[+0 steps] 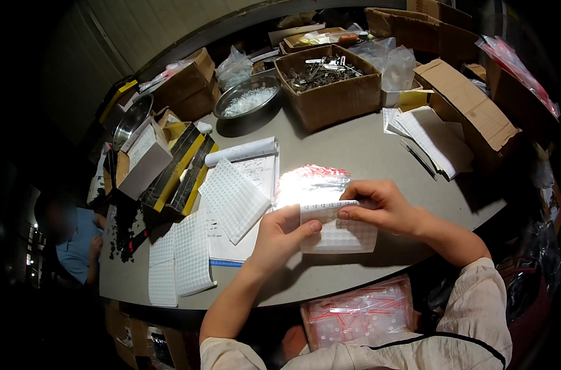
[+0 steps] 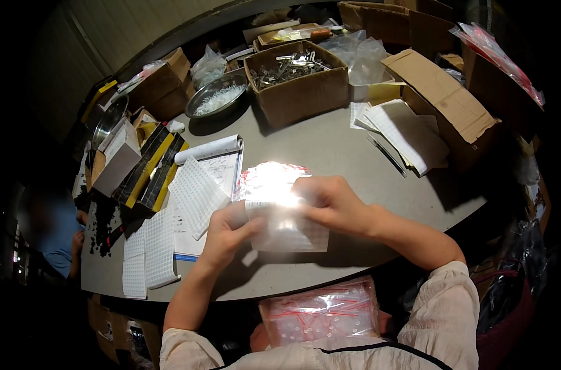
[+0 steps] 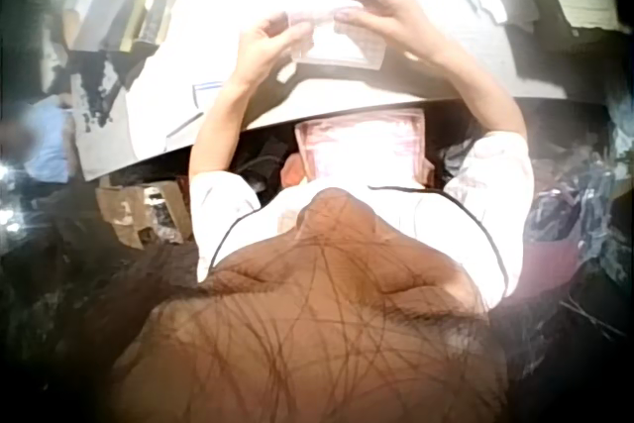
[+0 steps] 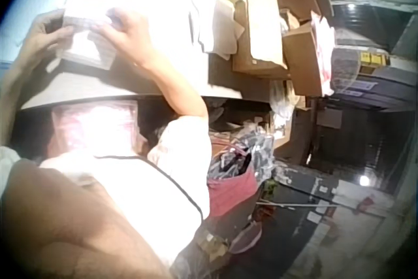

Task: The person peels individual stickers from a roll and applies them to small clear plastic bags on a cluttered table. The person handles the bags and stickers one at a time, placing the labeled bags into a pile.

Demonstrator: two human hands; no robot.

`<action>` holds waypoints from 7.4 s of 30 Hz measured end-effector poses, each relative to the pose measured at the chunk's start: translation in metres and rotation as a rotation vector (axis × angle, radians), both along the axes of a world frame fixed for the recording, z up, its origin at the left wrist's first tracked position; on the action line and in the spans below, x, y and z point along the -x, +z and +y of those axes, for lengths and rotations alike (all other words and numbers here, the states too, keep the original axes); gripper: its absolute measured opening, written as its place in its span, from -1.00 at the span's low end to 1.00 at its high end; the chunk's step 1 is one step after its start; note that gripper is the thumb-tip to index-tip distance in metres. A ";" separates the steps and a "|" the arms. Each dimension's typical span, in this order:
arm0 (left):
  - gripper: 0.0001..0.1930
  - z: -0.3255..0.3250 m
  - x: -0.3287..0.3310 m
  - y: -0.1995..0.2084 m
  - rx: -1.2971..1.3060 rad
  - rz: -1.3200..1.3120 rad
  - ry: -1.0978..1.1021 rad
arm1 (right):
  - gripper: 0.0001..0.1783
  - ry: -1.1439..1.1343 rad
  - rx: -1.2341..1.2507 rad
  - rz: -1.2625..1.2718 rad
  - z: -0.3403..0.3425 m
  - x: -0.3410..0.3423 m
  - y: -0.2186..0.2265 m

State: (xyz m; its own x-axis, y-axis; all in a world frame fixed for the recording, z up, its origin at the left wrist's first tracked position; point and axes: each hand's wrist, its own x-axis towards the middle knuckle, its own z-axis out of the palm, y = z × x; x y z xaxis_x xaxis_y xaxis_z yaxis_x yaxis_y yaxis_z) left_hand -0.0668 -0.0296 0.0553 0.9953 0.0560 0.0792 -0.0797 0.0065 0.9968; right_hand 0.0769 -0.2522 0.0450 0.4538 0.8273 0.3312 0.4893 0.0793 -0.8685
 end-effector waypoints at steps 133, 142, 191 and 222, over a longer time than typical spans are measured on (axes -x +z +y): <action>-0.70 -0.016 0.007 -0.038 -0.376 0.122 -0.166 | -0.69 -0.172 0.725 -0.505 -0.055 0.055 0.008; -0.72 -0.016 0.009 -0.039 -0.361 0.063 -0.164 | -0.61 -0.386 0.998 -0.810 -0.060 0.035 0.002; -0.75 -0.006 -0.004 -0.057 -0.279 0.092 0.019 | -0.78 -0.306 0.508 -0.679 -0.045 0.020 0.025; -0.88 -0.017 0.001 -0.048 -0.731 -0.671 0.078 | -0.45 -0.450 0.546 -0.849 0.026 -0.045 -0.037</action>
State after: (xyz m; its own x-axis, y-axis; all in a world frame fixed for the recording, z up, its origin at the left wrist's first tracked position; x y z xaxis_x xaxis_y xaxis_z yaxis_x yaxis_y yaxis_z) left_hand -0.0676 -0.0465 0.0072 0.7276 -0.1679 0.6651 -0.6024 -0.6202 0.5025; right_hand 0.1220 -0.2261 0.0077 0.5481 0.7737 0.3178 0.8308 -0.5474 -0.1004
